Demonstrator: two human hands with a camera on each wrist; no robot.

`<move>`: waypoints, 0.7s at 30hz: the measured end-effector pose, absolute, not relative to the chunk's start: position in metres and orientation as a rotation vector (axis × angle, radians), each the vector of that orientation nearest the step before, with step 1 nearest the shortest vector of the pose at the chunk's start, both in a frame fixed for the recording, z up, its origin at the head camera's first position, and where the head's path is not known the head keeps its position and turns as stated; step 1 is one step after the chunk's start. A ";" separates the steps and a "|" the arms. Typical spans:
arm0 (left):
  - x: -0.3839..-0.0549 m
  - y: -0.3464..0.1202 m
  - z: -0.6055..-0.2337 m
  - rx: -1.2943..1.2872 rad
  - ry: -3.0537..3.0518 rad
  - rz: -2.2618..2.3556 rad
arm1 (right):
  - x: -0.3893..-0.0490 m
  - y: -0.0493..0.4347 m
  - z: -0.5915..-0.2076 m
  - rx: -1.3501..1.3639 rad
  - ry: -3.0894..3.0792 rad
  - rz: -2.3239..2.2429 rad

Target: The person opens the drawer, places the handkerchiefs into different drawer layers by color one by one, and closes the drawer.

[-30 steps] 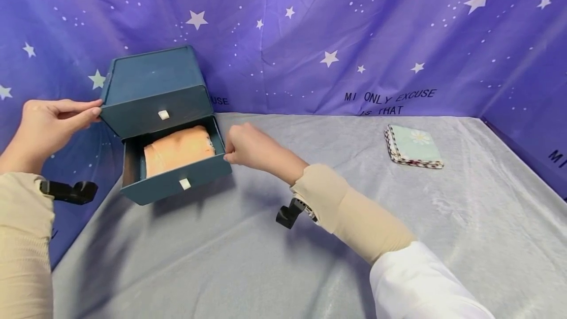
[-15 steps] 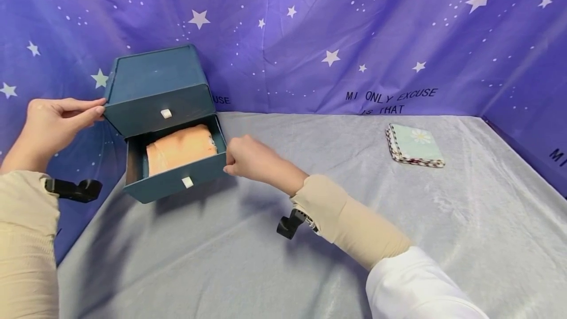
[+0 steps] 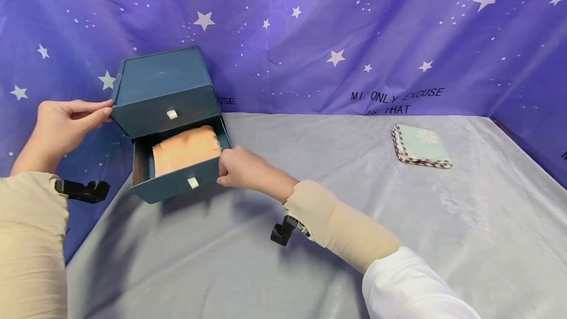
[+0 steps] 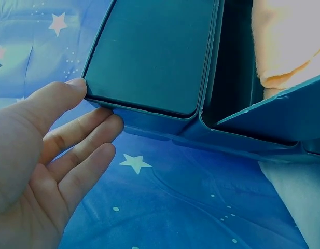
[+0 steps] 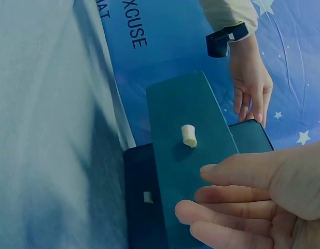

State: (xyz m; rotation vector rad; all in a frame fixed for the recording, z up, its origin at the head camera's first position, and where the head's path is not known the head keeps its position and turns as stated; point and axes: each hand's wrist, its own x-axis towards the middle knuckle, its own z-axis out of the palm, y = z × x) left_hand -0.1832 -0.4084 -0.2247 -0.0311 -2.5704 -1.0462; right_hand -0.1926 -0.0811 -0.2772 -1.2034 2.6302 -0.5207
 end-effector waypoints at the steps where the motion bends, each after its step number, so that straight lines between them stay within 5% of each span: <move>1: -0.184 -0.407 -0.225 -0.041 -2.563 -1.054 | -0.193 -0.082 -0.279 -1.210 2.628 -0.521; 21: -0.183 -0.403 -0.223 -0.066 -2.547 -1.117 | -0.186 -0.115 -0.287 -1.291 2.571 -0.558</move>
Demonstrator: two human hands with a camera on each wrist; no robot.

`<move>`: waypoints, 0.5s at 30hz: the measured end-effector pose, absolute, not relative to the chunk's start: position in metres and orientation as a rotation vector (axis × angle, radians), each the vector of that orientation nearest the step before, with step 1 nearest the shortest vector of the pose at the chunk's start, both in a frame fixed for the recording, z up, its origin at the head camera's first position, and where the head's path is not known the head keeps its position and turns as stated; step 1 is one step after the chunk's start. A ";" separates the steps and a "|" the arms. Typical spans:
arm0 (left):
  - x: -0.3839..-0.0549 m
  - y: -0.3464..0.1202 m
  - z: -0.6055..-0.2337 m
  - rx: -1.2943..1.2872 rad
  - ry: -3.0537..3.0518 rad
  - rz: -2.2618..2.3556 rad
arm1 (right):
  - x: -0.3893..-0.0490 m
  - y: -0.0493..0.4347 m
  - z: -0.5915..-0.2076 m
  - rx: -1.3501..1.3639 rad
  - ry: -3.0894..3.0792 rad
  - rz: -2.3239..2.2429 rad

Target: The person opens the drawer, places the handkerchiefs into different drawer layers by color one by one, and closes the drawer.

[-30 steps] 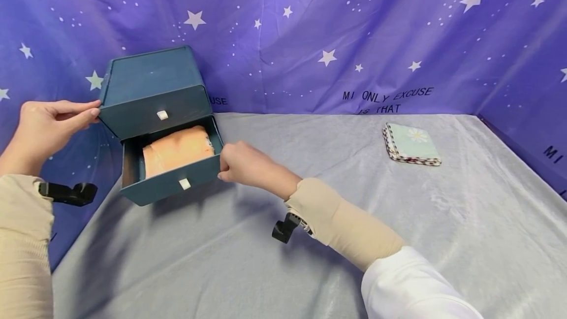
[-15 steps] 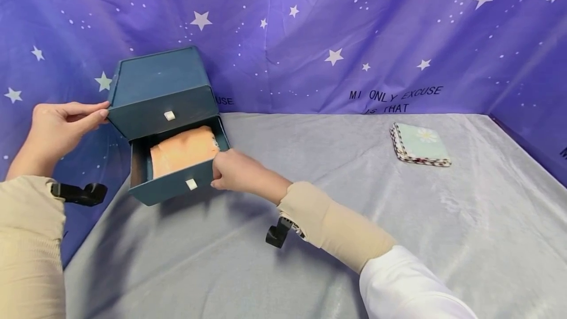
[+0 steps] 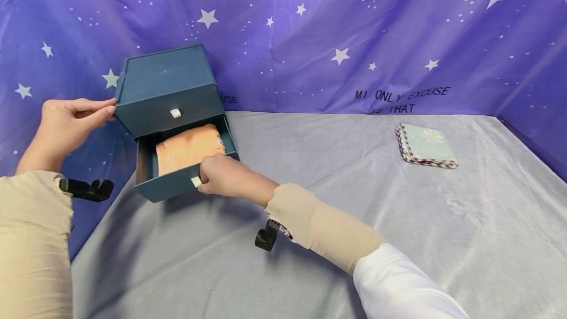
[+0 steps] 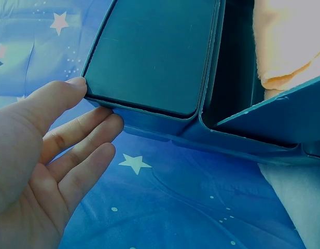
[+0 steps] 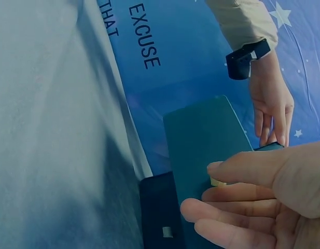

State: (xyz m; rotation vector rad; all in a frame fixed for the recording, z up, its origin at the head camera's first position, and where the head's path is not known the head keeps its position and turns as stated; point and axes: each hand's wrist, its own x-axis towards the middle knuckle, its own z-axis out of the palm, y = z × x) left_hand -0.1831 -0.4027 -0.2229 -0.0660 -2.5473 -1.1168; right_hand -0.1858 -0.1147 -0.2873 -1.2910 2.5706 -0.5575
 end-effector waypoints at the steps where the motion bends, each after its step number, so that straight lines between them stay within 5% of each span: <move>1: -0.183 -0.403 -0.223 -0.068 -2.543 -1.129 | -0.186 -0.116 -0.288 -1.285 2.575 -0.556; 15: -0.182 -0.399 -0.221 -0.054 -2.517 -1.146 | -0.182 -0.122 -0.296 -1.214 2.675 -0.613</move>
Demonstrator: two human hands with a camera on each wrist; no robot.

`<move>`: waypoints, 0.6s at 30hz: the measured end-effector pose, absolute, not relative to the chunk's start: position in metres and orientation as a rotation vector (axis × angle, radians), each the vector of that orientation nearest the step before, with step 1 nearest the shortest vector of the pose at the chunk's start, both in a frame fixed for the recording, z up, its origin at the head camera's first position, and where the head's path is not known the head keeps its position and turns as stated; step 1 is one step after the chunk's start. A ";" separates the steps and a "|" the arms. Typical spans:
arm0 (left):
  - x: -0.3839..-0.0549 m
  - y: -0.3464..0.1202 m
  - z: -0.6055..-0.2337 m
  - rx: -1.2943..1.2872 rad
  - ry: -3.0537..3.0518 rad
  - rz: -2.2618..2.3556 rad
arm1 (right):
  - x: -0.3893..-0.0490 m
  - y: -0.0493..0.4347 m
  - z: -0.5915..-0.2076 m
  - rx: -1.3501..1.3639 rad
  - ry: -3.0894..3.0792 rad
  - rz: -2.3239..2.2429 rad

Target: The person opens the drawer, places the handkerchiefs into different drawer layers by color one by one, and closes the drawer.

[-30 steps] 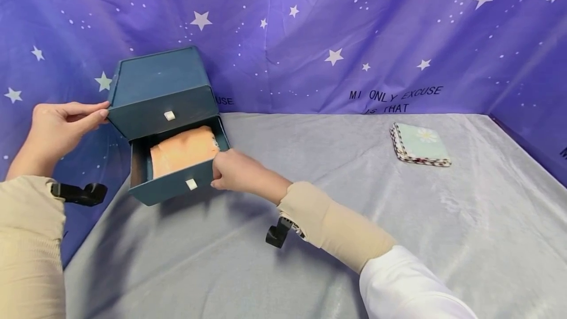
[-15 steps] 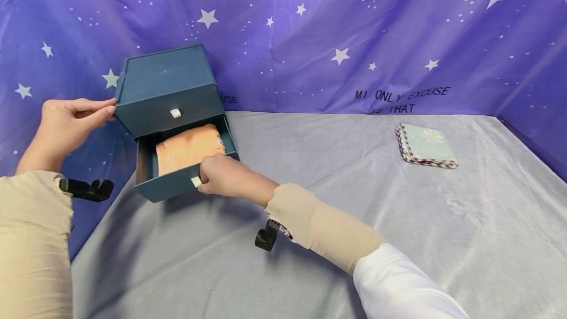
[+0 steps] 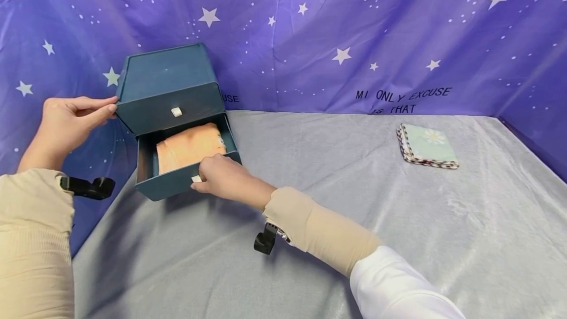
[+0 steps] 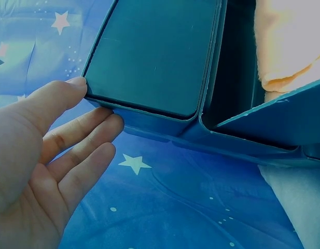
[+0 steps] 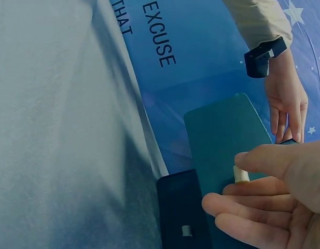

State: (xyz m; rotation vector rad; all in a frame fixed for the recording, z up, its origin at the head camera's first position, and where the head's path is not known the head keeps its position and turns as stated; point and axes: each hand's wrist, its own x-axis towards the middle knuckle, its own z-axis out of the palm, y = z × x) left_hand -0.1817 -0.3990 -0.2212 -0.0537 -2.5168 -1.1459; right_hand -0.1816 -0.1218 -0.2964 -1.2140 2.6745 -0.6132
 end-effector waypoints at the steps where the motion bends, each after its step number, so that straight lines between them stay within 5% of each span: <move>1: -0.181 -0.399 -0.221 -0.056 -2.516 -1.148 | -0.181 -0.122 -0.297 -1.212 2.679 -0.618; 18: -0.196 -0.422 -0.235 -0.056 -2.522 -1.097 | -0.185 -0.124 -0.296 -1.240 2.734 -0.662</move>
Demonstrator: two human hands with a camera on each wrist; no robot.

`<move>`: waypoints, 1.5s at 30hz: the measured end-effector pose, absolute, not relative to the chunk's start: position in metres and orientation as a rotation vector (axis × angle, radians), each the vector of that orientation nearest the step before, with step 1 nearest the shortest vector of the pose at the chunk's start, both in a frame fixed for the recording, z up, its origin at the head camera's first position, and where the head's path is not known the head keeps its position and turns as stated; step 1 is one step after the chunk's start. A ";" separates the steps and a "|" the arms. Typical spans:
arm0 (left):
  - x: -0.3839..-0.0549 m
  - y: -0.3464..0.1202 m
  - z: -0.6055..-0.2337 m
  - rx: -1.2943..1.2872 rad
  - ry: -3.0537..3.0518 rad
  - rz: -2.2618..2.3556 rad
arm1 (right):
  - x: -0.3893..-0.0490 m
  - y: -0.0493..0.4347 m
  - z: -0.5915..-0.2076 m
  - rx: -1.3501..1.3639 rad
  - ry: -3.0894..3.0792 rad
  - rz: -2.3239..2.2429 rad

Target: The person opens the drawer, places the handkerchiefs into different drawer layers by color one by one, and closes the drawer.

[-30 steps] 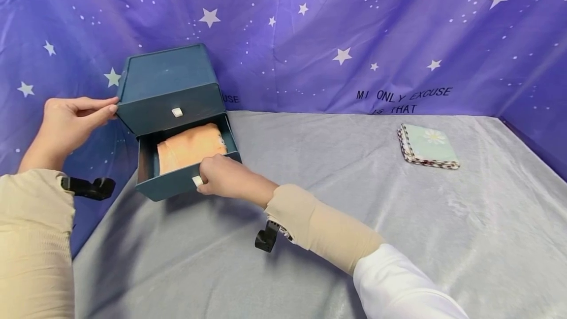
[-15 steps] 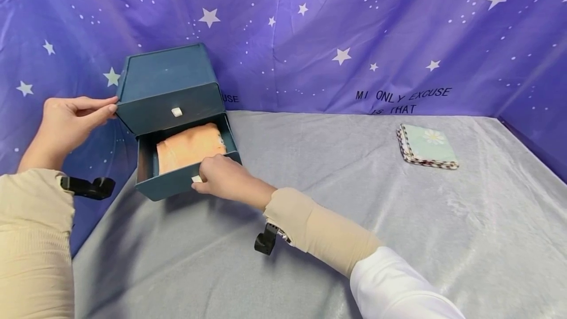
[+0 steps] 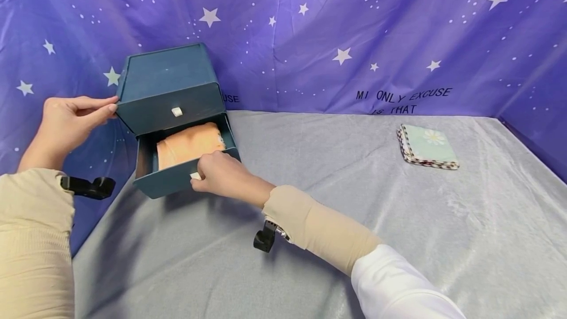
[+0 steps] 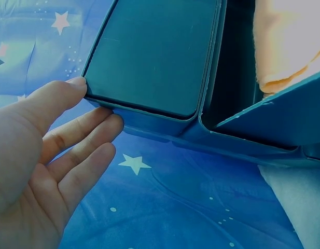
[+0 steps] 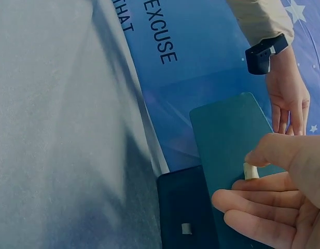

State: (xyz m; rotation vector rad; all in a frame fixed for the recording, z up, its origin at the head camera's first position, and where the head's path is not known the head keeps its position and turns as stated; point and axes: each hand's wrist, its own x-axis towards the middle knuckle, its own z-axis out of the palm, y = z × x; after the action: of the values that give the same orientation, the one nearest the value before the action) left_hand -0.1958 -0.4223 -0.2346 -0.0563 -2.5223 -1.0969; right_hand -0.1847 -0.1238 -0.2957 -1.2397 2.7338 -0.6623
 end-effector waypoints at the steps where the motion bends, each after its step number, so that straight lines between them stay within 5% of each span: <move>1: -0.199 -0.427 -0.237 -0.056 -2.525 -1.087 | -0.185 -0.124 -0.296 -1.238 2.736 -0.669; 4: -0.210 -0.445 -0.249 -0.037 -2.535 -1.060 | -0.187 -0.125 -0.296 -1.231 2.738 -0.689; 11: -0.179 -0.400 -0.223 -0.040 -2.528 -1.095 | -0.191 -0.128 -0.297 -1.212 2.754 -0.701; 25: -0.213 -0.446 -0.251 -0.090 -2.507 -1.070 | -0.201 -0.132 -0.298 -1.201 2.762 -0.718; 35: -0.188 -0.408 -0.227 -0.096 -2.501 -1.139 | -0.204 -0.135 -0.298 -1.181 2.740 -0.712; 45: -0.200 -0.427 -0.237 -0.084 -2.511 -1.124 | -0.208 -0.137 -0.296 -1.170 2.731 -0.711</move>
State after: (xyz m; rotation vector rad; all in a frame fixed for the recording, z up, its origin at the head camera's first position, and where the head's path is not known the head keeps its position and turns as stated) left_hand -0.1998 -0.4274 -0.2374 -0.0841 -2.5106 -1.1239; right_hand -0.2077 -0.1374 -0.2964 -1.1700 2.7307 -0.7112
